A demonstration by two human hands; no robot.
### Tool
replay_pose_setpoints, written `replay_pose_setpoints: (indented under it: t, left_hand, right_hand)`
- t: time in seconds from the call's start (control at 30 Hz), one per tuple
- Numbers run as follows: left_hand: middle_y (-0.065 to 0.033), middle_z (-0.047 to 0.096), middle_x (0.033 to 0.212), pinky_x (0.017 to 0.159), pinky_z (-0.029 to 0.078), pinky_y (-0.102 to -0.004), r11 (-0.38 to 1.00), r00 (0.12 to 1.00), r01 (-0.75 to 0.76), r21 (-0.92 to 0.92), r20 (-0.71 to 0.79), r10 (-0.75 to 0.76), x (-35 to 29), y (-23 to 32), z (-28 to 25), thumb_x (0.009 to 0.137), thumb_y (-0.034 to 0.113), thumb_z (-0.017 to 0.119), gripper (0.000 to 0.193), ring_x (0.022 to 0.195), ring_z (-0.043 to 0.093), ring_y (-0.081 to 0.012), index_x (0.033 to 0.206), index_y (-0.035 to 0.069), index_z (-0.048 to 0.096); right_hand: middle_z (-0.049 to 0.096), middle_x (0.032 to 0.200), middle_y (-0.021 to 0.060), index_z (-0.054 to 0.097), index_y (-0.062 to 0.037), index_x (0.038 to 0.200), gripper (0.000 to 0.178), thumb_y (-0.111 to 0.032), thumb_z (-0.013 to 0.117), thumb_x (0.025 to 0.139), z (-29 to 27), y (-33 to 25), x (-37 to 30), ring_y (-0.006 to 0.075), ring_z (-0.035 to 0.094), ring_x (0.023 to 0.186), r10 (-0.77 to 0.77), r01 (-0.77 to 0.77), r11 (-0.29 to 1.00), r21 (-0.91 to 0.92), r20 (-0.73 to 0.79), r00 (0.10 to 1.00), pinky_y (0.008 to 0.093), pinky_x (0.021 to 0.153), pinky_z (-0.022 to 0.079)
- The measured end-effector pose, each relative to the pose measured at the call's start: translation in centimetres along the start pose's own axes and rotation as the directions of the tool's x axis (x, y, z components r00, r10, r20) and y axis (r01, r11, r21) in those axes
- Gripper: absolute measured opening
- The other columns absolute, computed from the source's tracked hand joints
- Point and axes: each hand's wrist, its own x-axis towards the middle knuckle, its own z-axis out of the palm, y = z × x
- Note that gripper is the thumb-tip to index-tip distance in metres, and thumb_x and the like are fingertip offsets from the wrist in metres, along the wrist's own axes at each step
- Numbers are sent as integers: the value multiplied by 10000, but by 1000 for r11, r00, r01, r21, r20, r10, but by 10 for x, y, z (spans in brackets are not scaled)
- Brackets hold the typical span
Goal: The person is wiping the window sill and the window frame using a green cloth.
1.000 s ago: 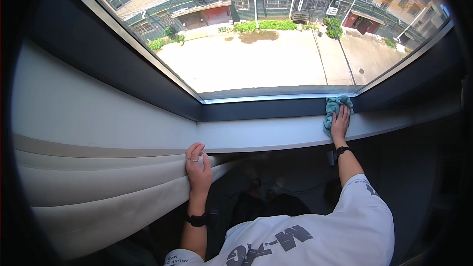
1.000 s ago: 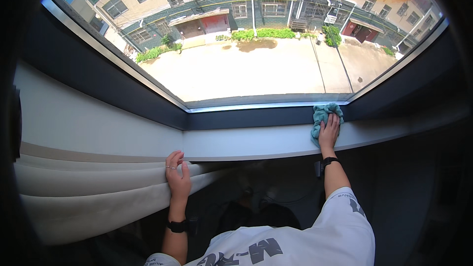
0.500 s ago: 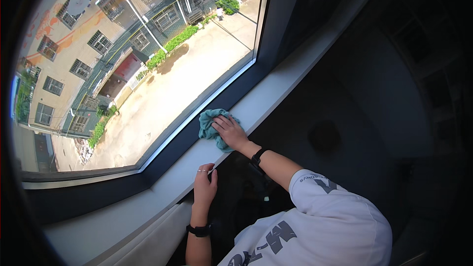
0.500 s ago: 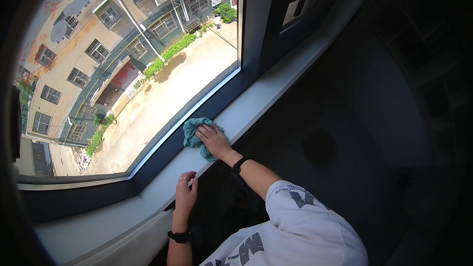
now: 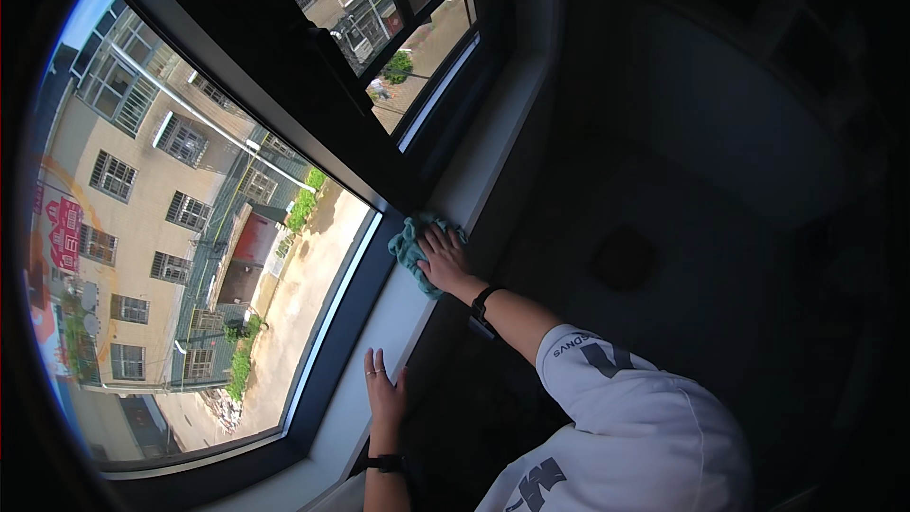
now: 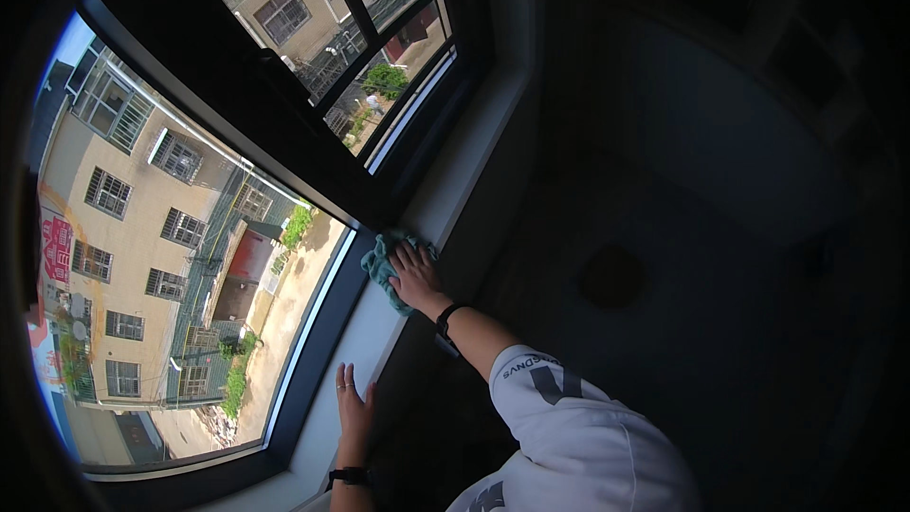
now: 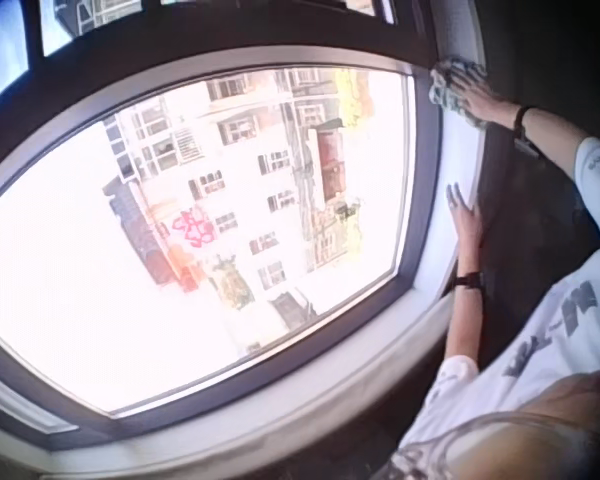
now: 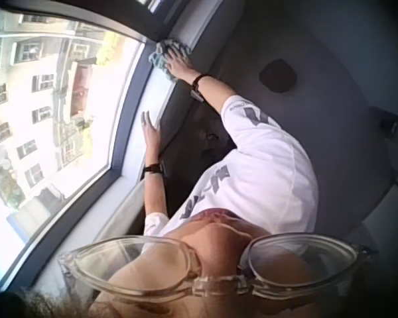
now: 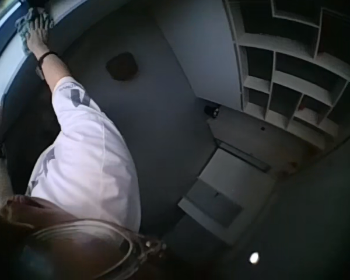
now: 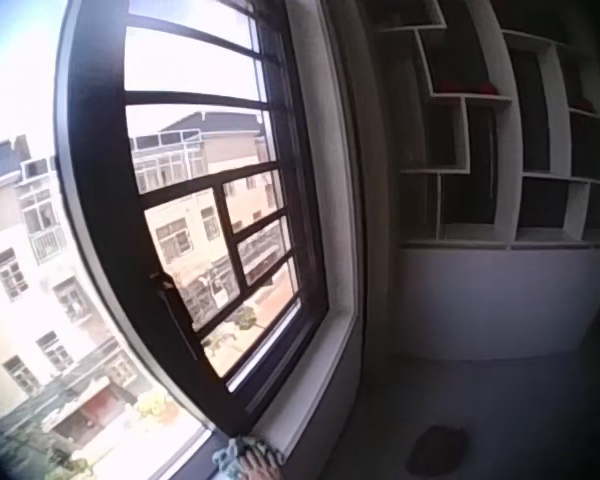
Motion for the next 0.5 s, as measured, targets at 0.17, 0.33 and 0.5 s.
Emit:
replay_pose_setpoints:
  t: [0.17, 0.33, 0.5]
  left_hand:
    - [-273, 244, 1577, 1183, 276, -458, 973, 991, -122, 196, 73, 109, 58, 12, 39, 881, 226, 708, 759, 1467, 233, -426, 1484, -42, 333]
    - [-212, 170, 1624, 1172, 230, -565, 972, 999, -18, 234, 36, 10, 74, 5, 74, 797, 111, 771, 929, 1484, 191, -431, 1552, 53, 233]
    - [-208, 196, 1619, 1144, 251, -620, 970, 999, 24, 240, 32, -33, 80, 4, 87, 769, 67, 775, 933, 1475, 221, -434, 1547, 63, 259]
  right_hand:
    - [411, 1509, 87, 485, -113, 1413, 546, -399, 538, 951, -9, 29, -2, 258, 285, 1455, -257, 253, 965, 65, 71, 964, 491, 1207, 159]
    - [439, 1472, 85, 512, -127, 1380, 481, -358, 543, 959, -44, 135, 48, 258, 341, 1417, -138, 135, 990, -37, -97, 986, 507, 1193, 205]
    - [448, 1455, 94, 518, -116, 1366, 475, -348, 555, 953, -64, 202, 98, 266, 348, 1409, -57, 51, 997, -56, -101, 993, 514, 1182, 230]
